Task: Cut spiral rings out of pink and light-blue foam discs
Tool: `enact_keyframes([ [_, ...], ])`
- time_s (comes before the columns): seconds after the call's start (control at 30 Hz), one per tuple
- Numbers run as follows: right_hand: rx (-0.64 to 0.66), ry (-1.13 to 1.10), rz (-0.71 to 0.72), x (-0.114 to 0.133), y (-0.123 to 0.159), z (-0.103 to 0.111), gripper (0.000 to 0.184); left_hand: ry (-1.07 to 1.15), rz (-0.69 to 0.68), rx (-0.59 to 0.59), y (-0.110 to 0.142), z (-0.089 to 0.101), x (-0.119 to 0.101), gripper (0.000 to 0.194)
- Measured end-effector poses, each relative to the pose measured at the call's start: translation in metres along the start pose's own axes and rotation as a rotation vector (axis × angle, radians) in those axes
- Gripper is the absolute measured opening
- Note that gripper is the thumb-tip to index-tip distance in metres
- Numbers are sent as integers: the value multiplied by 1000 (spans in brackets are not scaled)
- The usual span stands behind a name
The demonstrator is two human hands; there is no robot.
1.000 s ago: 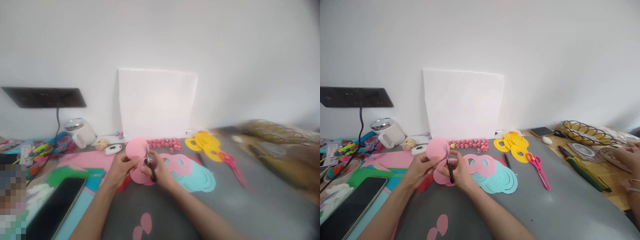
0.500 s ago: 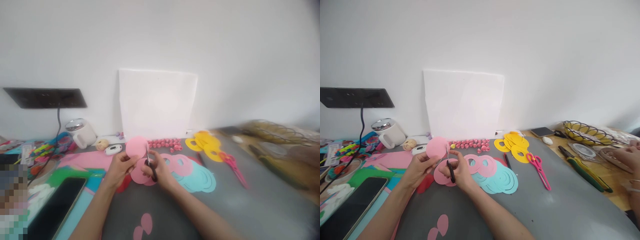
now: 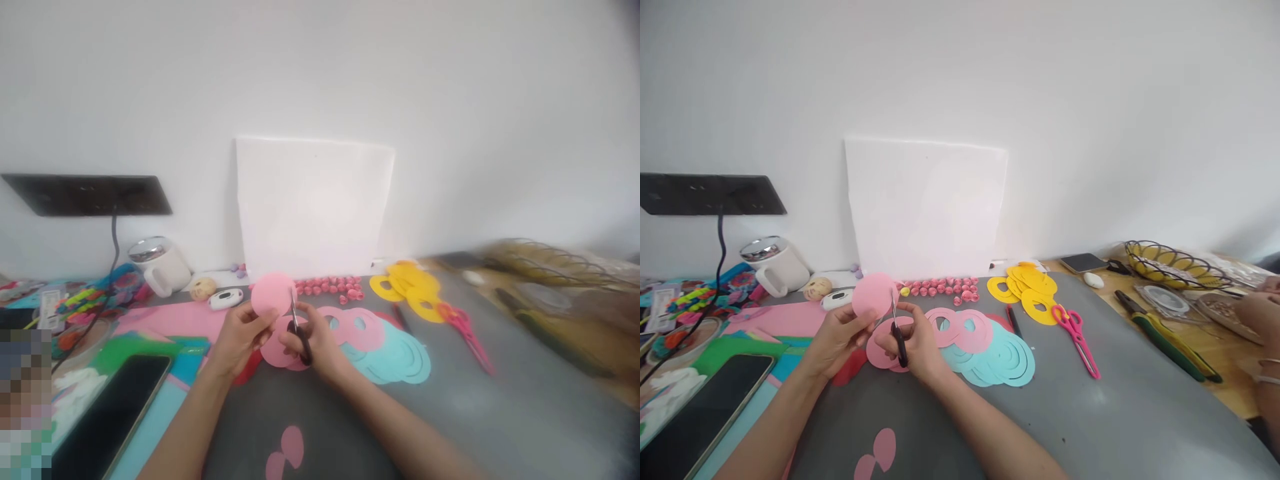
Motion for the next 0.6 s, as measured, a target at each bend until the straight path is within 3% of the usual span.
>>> enact_keyframes([
  [0.33, 54, -152, 88, 5, -5, -3, 68, -74, -9, -2, -3, 6, 4, 26],
  [0.6, 59, -145, 90, 5, -5, -2, 66, -76, -29, 6, -4, 5, 2, 28],
])
Point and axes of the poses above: each hand's wrist, its own y-axis away from the middle knuckle, its own z-axis out of the back of the hand, x = y × z, the point moved 10 cm from there along -y, towards the middle knuckle, and after that the axes turned 14 degrees about y, right-handed, at the moved point
